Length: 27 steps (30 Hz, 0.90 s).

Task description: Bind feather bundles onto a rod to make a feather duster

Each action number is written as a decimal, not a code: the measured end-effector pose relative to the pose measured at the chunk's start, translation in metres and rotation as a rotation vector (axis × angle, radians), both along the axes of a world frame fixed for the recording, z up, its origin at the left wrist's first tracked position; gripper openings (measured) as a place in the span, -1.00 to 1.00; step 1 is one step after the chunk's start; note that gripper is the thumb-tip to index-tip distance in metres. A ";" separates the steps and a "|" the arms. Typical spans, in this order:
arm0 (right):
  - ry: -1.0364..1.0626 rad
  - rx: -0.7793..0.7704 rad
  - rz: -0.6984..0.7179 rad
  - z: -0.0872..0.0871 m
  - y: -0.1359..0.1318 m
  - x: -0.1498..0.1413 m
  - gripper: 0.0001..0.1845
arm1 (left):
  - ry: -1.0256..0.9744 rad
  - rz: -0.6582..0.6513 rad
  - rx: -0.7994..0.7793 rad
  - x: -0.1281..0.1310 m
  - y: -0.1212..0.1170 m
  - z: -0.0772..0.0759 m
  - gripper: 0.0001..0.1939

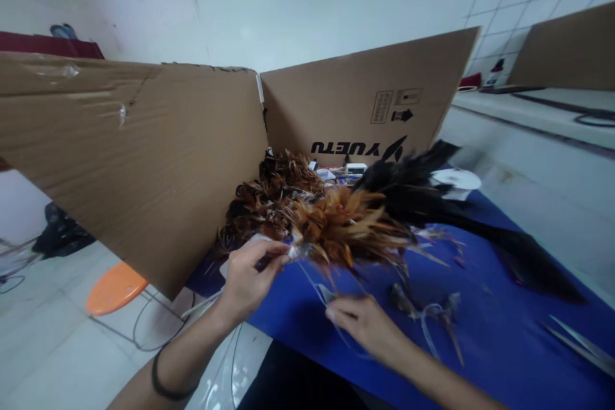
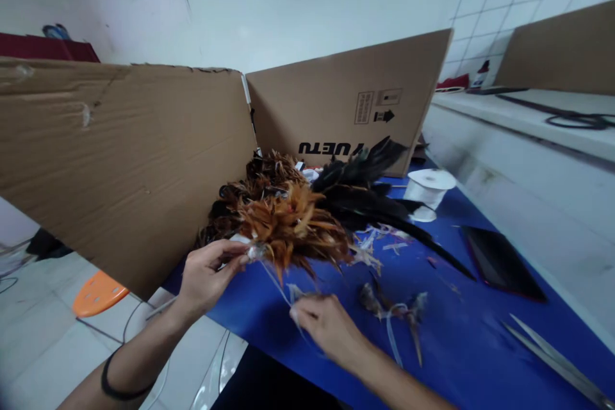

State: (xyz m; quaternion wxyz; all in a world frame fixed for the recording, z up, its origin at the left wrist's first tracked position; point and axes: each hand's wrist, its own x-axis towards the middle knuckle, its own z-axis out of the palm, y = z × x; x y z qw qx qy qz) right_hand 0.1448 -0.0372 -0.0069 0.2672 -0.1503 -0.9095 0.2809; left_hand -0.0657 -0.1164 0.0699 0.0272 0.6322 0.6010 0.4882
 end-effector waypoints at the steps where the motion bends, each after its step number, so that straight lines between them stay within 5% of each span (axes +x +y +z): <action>1: -0.073 0.013 -0.019 0.000 -0.011 0.001 -0.60 | -0.015 0.024 0.002 -0.002 0.003 -0.003 -0.87; 6: -0.179 0.175 0.084 0.021 -0.055 0.010 -0.78 | 0.190 0.061 0.048 -0.002 0.011 -0.018 -0.91; 10: -0.137 0.201 0.234 0.066 -0.062 0.014 -0.78 | 0.374 -0.072 0.063 0.005 0.010 -0.031 -0.87; 15: -0.116 0.128 0.357 0.138 -0.034 0.005 -0.74 | 0.494 -0.335 0.043 0.021 -0.004 -0.041 -0.84; 18: -0.052 0.045 0.340 0.165 0.005 -0.010 -0.73 | 0.533 -0.392 0.089 0.030 -0.015 -0.035 -0.80; 22: -0.054 0.003 0.218 0.158 0.065 -0.027 -0.79 | 0.525 -0.508 0.107 0.036 -0.025 -0.018 -0.70; 27: -0.137 -0.237 0.194 0.089 0.096 -0.031 -0.70 | 0.414 -0.531 0.094 0.032 -0.030 -0.009 -0.73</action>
